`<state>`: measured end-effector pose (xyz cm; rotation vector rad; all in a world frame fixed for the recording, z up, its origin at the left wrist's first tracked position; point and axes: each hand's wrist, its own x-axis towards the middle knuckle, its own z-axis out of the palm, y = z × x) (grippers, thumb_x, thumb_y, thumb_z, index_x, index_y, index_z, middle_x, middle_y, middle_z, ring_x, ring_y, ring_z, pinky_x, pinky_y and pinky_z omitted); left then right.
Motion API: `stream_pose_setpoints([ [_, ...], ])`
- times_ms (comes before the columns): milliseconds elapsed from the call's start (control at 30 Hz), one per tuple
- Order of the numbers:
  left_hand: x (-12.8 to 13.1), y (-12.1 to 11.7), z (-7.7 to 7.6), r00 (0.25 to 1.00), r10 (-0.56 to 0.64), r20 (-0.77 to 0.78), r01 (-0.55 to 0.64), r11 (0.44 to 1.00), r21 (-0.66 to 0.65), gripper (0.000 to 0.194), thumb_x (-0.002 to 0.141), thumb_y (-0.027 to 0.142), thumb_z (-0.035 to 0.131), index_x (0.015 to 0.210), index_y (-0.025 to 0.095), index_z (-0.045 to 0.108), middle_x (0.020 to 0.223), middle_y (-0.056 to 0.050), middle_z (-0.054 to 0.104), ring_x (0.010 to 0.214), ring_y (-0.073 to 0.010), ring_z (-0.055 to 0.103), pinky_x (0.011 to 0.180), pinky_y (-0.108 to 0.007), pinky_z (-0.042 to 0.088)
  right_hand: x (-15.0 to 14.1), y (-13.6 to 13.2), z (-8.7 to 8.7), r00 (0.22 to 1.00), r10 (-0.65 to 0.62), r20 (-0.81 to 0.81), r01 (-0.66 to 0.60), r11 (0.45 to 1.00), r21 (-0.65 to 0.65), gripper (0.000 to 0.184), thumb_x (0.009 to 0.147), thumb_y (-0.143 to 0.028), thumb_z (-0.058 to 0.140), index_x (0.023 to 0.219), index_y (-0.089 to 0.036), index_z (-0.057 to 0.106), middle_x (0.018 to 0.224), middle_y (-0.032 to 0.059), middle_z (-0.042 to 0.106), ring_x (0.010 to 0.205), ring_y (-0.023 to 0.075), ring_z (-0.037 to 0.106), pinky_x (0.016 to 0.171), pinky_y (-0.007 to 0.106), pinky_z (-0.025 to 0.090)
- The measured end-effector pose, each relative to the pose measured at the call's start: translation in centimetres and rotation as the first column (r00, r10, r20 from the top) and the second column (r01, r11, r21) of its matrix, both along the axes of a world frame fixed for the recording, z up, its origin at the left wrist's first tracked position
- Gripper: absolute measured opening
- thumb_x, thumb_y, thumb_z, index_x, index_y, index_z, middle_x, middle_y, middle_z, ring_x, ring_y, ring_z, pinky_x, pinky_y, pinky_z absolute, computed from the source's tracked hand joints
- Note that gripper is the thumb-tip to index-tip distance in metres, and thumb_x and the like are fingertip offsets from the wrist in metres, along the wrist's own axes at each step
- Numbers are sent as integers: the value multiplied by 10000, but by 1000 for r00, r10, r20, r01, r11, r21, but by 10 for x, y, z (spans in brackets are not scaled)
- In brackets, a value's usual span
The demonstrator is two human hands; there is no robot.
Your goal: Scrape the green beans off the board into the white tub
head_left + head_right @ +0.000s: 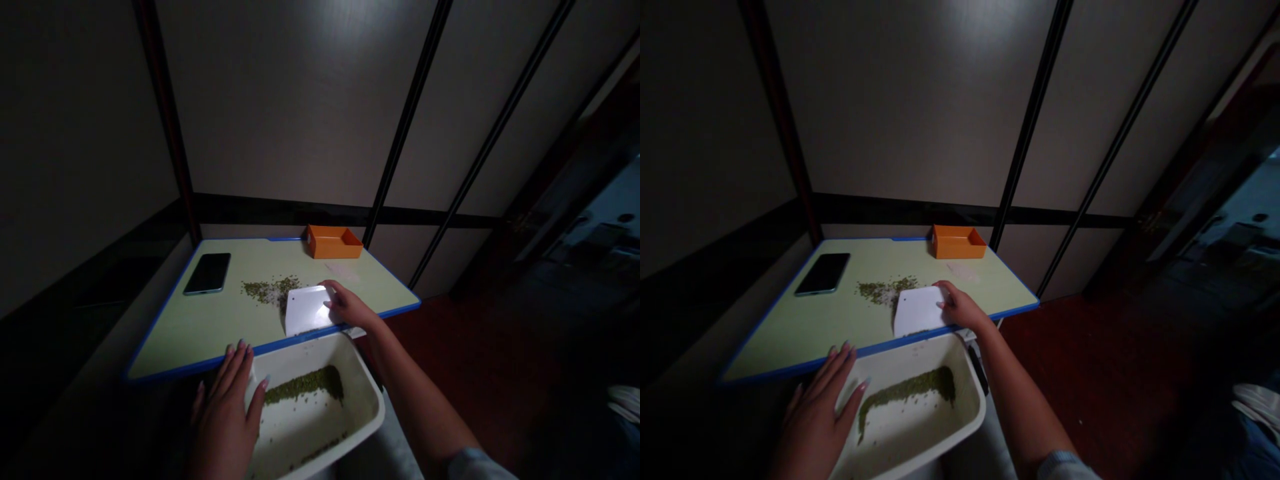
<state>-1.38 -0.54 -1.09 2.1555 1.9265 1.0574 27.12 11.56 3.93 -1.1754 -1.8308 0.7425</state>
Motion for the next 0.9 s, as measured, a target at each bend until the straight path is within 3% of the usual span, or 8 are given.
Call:
stream_pose_setpoints([
  [233,-1,1,-1,1000,-3,-31,4,1000,8,518,946,385,339,1351,180,588,1473,-137,560,1437,-285,445,1125,-587,381,1,-5,-2,999,2,-46,-3,999,-32,453,810,-232,621,1261,-210,578,734,-51,478,608,105,376,584,239,320],
  [400,0,0,2,999,8,-31,-9,1000,-16,512,946,388,344,1365,207,576,1488,-124,548,1447,-271,432,1139,-574,369,1,-7,-2,993,32,-109,-46,990,-130,470,798,-283,672,1254,-215,587,648,-82,413,546,88,331,509,213,253],
  [567,0,-1,4,1000,-7,-30,6,999,-39,531,939,400,341,1357,173,578,1493,-138,534,1445,-288,434,1130,-616,365,2,-5,-5,910,35,-412,-115,979,-169,532,723,-341,750,1216,-261,568,709,-63,562,566,96,460,502,190,311],
  [667,-1,0,3,999,5,-34,-6,1000,-31,546,940,411,314,1349,170,582,1492,-129,534,1443,-292,435,1120,-626,376,5,-7,-6,791,-82,-607,-4,990,-139,613,668,-361,786,1221,-290,530,740,-57,622,610,124,547,541,198,393],
  [767,-2,3,-3,999,-6,-37,6,1000,15,558,945,436,294,1329,170,599,1480,-128,548,1430,-297,453,1113,-624,391,12,-16,-6,682,-206,-702,162,978,-130,711,662,-386,787,1294,-292,474,707,-64,627,585,138,571,546,214,429],
  [900,-9,8,-13,999,-2,-50,5,997,71,571,947,454,298,1349,165,583,1477,-137,548,1418,-319,466,1081,-653,414,25,-32,-8,644,-316,-696,325,938,-125,869,677,-390,789,1425,-266,366,750,-32,672,634,179,636,564,249,473],
])
